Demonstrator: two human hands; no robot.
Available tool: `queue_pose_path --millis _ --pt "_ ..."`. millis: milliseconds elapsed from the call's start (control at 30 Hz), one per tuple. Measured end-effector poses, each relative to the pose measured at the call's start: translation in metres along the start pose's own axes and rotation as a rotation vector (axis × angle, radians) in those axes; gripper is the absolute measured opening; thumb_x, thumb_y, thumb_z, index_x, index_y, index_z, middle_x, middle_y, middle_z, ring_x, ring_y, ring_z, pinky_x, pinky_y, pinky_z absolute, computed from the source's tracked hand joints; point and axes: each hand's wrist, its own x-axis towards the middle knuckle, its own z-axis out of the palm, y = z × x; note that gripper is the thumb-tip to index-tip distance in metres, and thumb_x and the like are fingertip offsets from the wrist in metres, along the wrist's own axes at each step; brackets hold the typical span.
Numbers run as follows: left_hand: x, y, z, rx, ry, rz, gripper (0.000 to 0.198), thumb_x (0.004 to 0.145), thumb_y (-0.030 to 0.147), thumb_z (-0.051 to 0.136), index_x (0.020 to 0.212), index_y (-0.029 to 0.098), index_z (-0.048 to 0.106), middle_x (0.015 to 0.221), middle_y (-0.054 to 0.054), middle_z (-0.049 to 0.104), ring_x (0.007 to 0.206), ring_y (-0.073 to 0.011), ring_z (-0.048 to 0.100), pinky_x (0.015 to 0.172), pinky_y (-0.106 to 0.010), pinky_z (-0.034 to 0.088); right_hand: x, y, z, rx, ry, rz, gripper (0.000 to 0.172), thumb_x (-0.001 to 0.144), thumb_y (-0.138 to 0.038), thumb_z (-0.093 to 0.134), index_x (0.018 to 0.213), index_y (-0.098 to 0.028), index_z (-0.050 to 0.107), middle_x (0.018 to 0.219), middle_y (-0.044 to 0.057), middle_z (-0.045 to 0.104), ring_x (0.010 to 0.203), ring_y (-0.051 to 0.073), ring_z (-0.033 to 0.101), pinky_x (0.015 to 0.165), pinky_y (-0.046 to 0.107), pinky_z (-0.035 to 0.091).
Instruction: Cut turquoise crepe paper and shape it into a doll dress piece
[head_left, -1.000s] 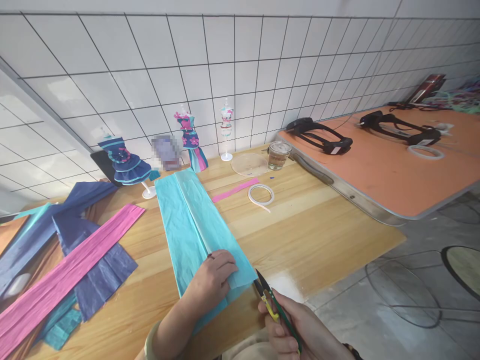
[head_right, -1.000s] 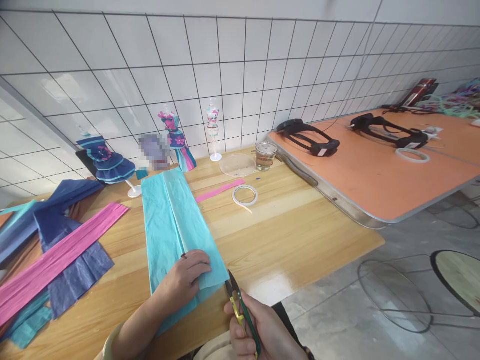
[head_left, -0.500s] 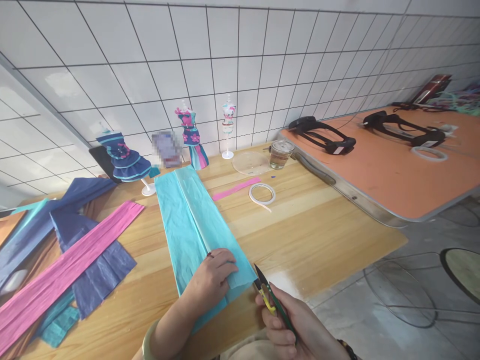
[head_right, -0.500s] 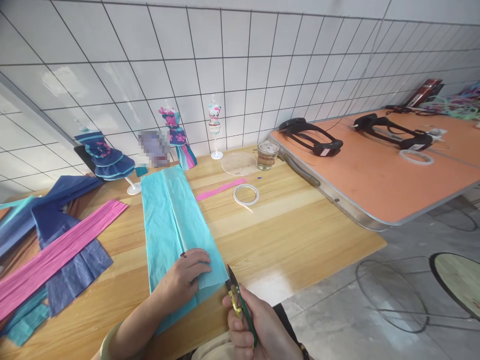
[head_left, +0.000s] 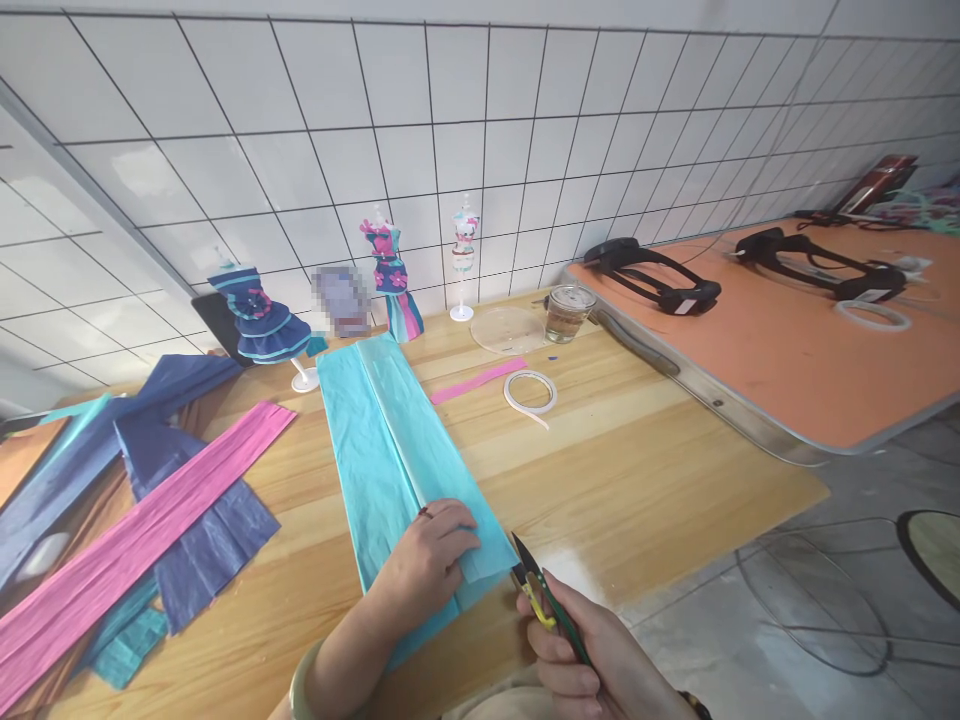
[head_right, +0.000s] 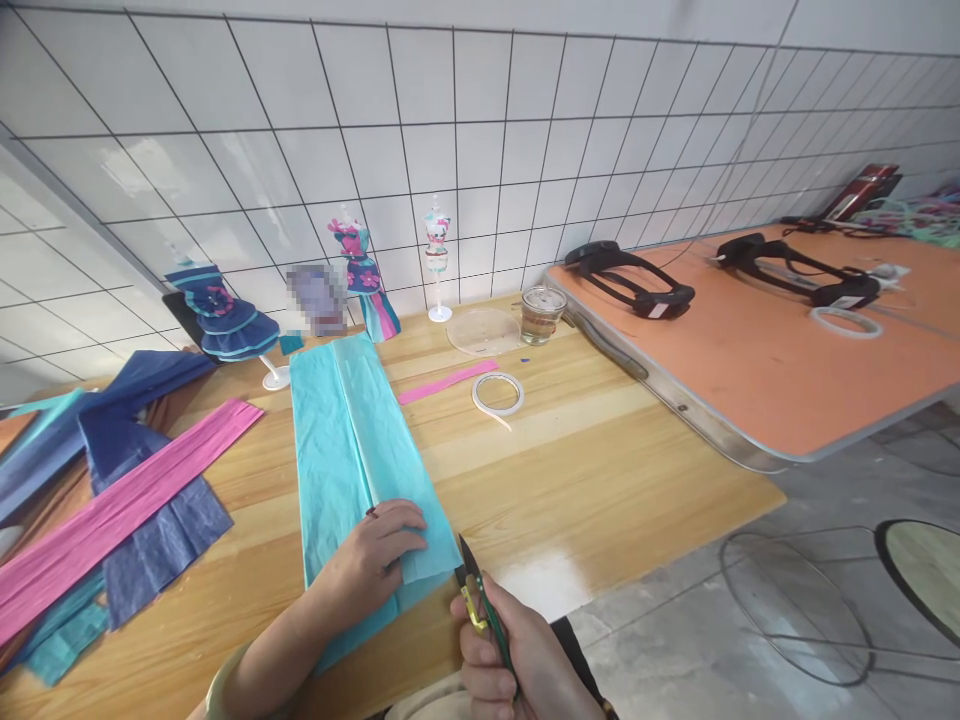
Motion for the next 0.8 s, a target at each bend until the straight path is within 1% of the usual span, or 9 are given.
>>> queue_pose_path --millis 200,333,433,600,800 --pt "0.0003 0.0006 -0.0007 0.006 0.014 0.0 0.044 0.056 -0.007 0.036 0.084 0.017 0.06 0.09 -0.006 0.061 0.093 -0.0189 0.053 0.082 -0.037 0.046 -0.0003 -0.0004 0.0016 0.018 -0.009 -0.035 0.034 0.087 -0.043 0.044 0.078 -0.014 0.06 0.047 -0.009 0.033 0.031 -0.001 0.023 0.032 0.013 0.011" --pt "-0.0002 -0.0007 -0.0001 -0.009 0.022 0.0 0.044 0.055 -0.008 0.037 0.083 0.016 0.06 0.091 -0.006 0.061 0.093 -0.0188 0.053 0.082 -0.036 0.046 0.0003 0.0016 -0.0008 0.026 -0.01 -0.003 0.036 0.088 -0.044 0.041 0.076 -0.015 0.059 0.045 -0.009 0.032 0.03 -0.001 0.022 0.032 0.014 0.011" --pt "0.0 -0.0009 -0.0002 -0.016 0.028 0.006 0.044 0.054 -0.009 0.037 0.083 0.016 0.06 0.09 -0.006 0.061 0.092 -0.0188 0.054 0.082 -0.036 0.046 0.0016 0.002 -0.0025 0.033 -0.018 -0.004 0.034 0.087 -0.044 0.044 0.076 -0.015 0.059 0.045 -0.01 0.032 0.03 -0.001 0.021 0.032 0.014 0.01" --pt "0.0009 0.0003 -0.0015 0.001 0.011 0.013 0.042 0.058 -0.008 0.037 0.083 0.017 0.06 0.09 -0.006 0.062 0.092 -0.0192 0.054 0.081 -0.037 0.046 0.0017 0.0005 -0.0007 0.004 -0.002 -0.03 0.033 0.085 -0.046 0.047 0.076 -0.016 0.059 0.045 -0.01 0.032 0.03 -0.001 0.021 0.032 0.014 0.01" --pt "0.0017 0.0009 -0.0023 0.011 0.014 0.014 0.043 0.058 -0.007 0.037 0.082 0.018 0.062 0.089 -0.006 0.062 0.093 -0.0195 0.054 0.081 -0.037 0.046 0.0009 0.0025 -0.0024 0.002 0.019 -0.034 0.033 0.085 -0.046 0.048 0.076 -0.015 0.058 0.045 -0.01 0.031 0.03 -0.002 0.02 0.032 0.014 0.01"
